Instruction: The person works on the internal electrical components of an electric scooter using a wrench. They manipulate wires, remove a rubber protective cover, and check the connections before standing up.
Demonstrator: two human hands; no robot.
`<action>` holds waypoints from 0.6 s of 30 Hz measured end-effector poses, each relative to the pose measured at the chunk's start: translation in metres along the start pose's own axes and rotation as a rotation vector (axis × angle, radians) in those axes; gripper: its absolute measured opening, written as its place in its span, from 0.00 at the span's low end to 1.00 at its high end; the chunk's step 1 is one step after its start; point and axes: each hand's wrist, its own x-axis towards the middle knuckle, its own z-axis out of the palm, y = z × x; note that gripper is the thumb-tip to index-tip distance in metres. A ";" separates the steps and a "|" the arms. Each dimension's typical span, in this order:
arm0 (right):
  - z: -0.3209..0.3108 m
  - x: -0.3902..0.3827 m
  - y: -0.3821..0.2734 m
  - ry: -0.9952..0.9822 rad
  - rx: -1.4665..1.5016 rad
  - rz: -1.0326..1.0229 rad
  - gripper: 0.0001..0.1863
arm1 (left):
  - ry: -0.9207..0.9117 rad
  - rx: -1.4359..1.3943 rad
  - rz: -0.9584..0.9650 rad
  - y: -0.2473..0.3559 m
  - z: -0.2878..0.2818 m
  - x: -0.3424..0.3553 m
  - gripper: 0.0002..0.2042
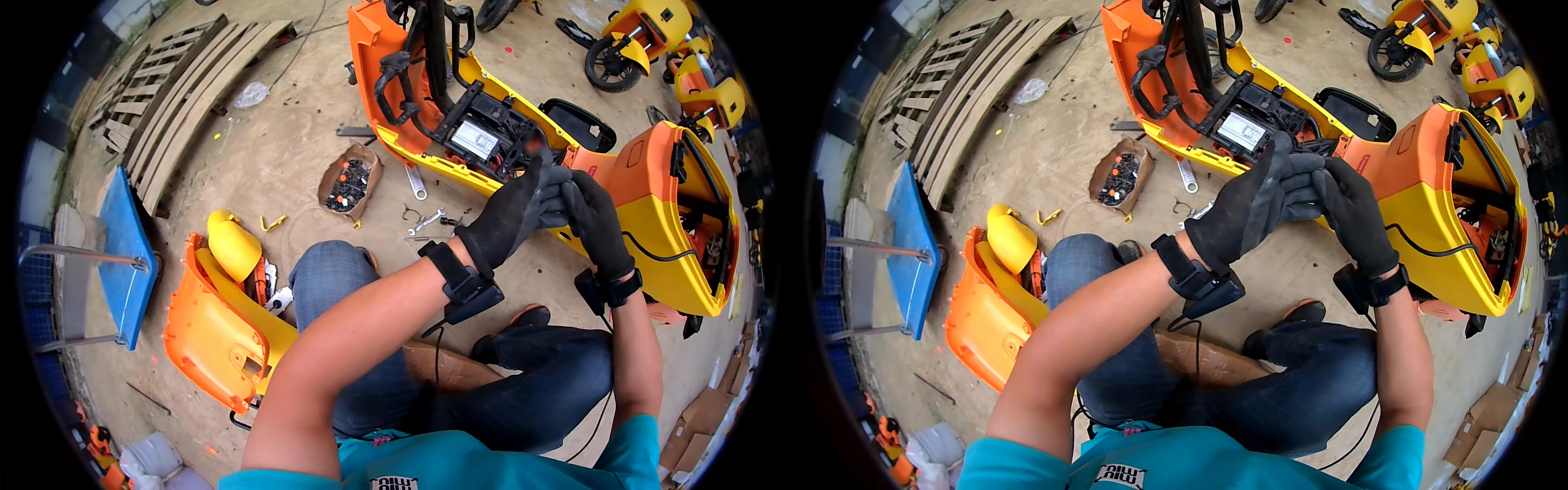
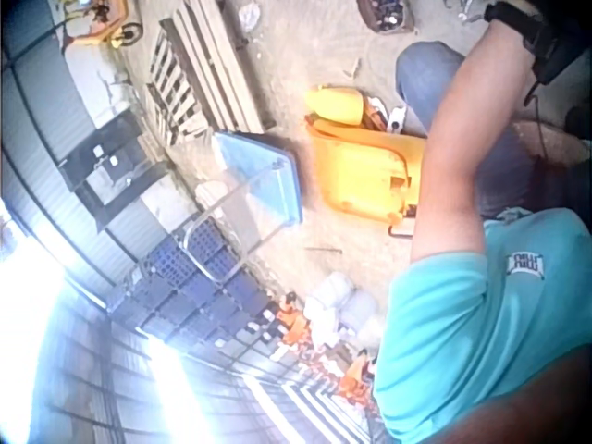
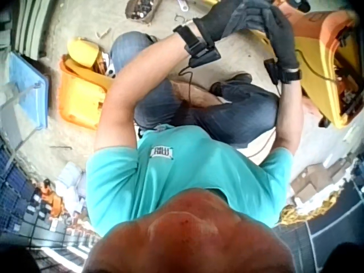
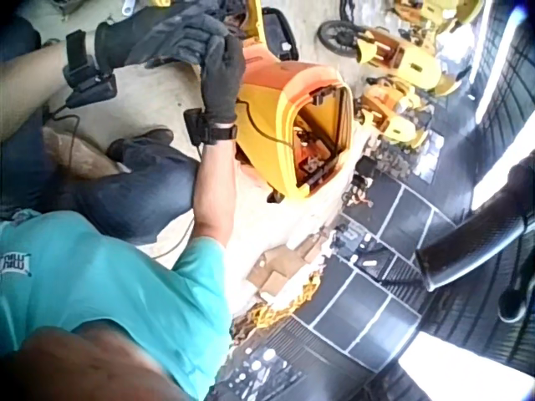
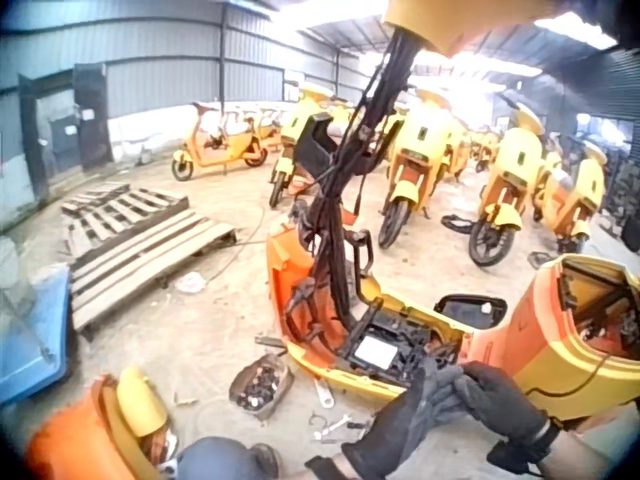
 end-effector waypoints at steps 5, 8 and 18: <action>-0.002 -0.001 0.008 0.048 -0.058 -0.008 0.13 | 0.012 0.059 0.015 -0.001 0.005 -0.002 0.45; 0.004 0.002 0.012 0.064 -0.054 -0.058 0.13 | 0.003 0.114 0.031 0.002 0.003 -0.005 0.44; 0.016 0.011 0.002 0.077 -0.028 -0.097 0.14 | -0.027 0.300 0.141 0.009 -0.005 -0.015 0.37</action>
